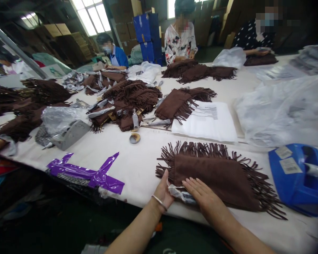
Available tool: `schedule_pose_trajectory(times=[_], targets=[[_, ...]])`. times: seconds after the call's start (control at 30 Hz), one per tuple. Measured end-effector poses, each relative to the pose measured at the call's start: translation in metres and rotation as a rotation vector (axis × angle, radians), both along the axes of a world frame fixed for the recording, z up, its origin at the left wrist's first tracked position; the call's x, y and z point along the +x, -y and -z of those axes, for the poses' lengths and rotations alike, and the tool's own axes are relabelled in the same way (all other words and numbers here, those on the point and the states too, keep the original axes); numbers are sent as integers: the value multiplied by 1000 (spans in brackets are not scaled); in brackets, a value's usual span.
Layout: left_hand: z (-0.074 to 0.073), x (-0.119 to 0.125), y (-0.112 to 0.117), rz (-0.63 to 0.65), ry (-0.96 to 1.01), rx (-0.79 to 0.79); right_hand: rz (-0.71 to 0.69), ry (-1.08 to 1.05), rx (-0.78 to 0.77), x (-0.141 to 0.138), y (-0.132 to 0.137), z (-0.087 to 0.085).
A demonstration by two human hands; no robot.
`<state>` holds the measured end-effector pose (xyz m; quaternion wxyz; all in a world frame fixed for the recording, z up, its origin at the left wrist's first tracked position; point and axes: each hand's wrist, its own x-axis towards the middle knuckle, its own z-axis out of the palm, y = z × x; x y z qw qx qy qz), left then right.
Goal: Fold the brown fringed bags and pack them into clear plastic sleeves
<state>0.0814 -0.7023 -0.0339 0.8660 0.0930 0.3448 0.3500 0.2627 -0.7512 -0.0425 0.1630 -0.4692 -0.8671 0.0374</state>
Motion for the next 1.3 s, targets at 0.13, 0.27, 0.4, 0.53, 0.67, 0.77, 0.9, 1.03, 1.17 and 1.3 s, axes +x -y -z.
schedule_pose_trajectory(times=[0.13,0.27,0.4,0.53,0.67,0.77,0.9,1.03,1.17,1.3], targets=[[10,20,-41,-77,-41,-33,2,7,18,-1,3,1],[16,22,-61,-235,-153,-16,-2,10,54,-3,4,6],[17,18,-65,-362,-117,50,1,6,52,-2,3,10],[5,16,-60,-393,-251,337,0,8,39,-4,5,16],[-5,30,-44,-10,-653,808,4,22,64,-7,12,25],[-3,42,-35,301,-988,1188,-17,32,74,0,19,23],[2,50,-30,531,-1197,1485,-17,12,-63,32,26,6],[-3,66,-25,636,-1231,1760,138,-73,-184,77,44,-7],[-10,99,-14,792,-1099,2031,652,-472,-208,102,80,-7],[-5,135,2,917,-1015,2156,1029,-1213,-279,103,111,-5]])
